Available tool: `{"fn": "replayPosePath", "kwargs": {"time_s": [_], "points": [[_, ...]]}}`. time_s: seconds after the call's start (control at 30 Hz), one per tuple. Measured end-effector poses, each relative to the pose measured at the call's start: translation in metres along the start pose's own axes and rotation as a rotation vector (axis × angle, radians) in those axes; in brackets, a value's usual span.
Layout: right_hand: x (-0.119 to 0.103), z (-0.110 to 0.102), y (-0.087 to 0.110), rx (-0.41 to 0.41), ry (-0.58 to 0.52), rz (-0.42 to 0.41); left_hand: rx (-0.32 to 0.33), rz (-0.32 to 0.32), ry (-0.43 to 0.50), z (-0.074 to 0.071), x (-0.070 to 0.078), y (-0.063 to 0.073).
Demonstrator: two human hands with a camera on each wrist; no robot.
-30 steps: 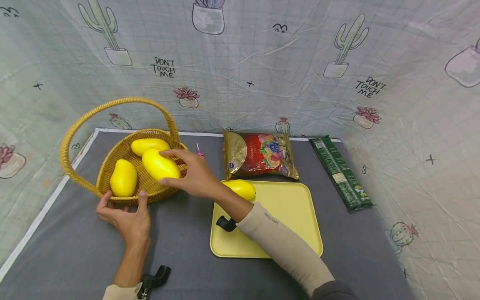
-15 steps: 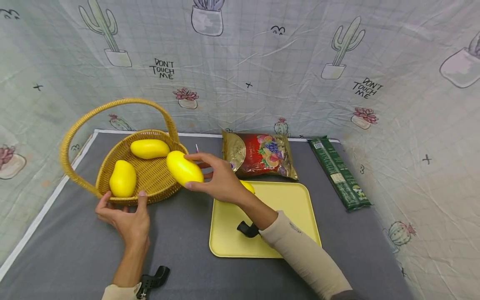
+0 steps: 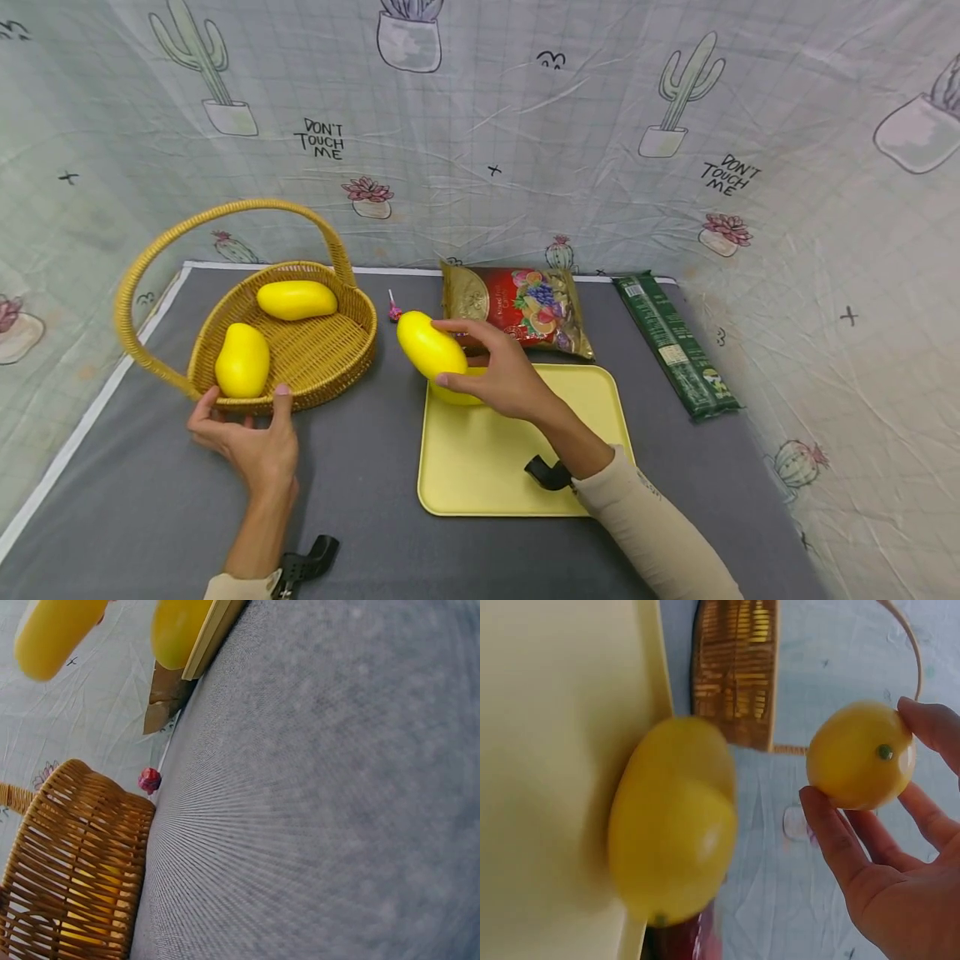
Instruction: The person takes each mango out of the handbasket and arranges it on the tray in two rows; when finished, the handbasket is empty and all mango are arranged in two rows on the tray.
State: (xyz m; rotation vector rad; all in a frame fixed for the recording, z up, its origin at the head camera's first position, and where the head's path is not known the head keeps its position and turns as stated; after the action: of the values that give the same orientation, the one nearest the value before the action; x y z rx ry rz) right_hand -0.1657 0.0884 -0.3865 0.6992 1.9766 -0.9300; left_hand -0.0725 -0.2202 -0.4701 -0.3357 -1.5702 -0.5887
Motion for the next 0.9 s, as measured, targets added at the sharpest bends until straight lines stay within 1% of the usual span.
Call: {"fn": "replayPosePath", "kwargs": {"time_s": [0.23,0.43,0.6,0.9], "points": [[0.003,-0.026,0.025,0.019,0.044,0.049,0.003,-0.003,-0.011,0.0,0.001,0.0],[0.011,-0.052,0.047,0.01,0.047,0.1,0.011,0.004,-0.018,-0.001,0.003,0.002],[0.019,-0.073,0.065,-0.024,0.053,0.121,0.009,0.006,-0.015,-0.001,0.003,0.001],[0.032,-0.099,0.087,-0.098,0.154,0.143,-0.002,0.001,0.001,-0.001,0.001,-0.001]]}}
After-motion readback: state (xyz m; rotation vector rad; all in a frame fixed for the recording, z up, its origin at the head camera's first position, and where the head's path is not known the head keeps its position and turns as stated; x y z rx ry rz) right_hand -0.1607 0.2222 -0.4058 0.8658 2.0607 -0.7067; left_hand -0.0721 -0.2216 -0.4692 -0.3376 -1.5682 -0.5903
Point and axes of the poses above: each hand's wrist, its own y-axis away from the middle knuckle, its own z-axis out of the palm, x = y × z, the point moved 2 cm from there along -y, towards the middle knuckle, and after that the axes turned 12 degrees about -z, right-handed, at the moved point
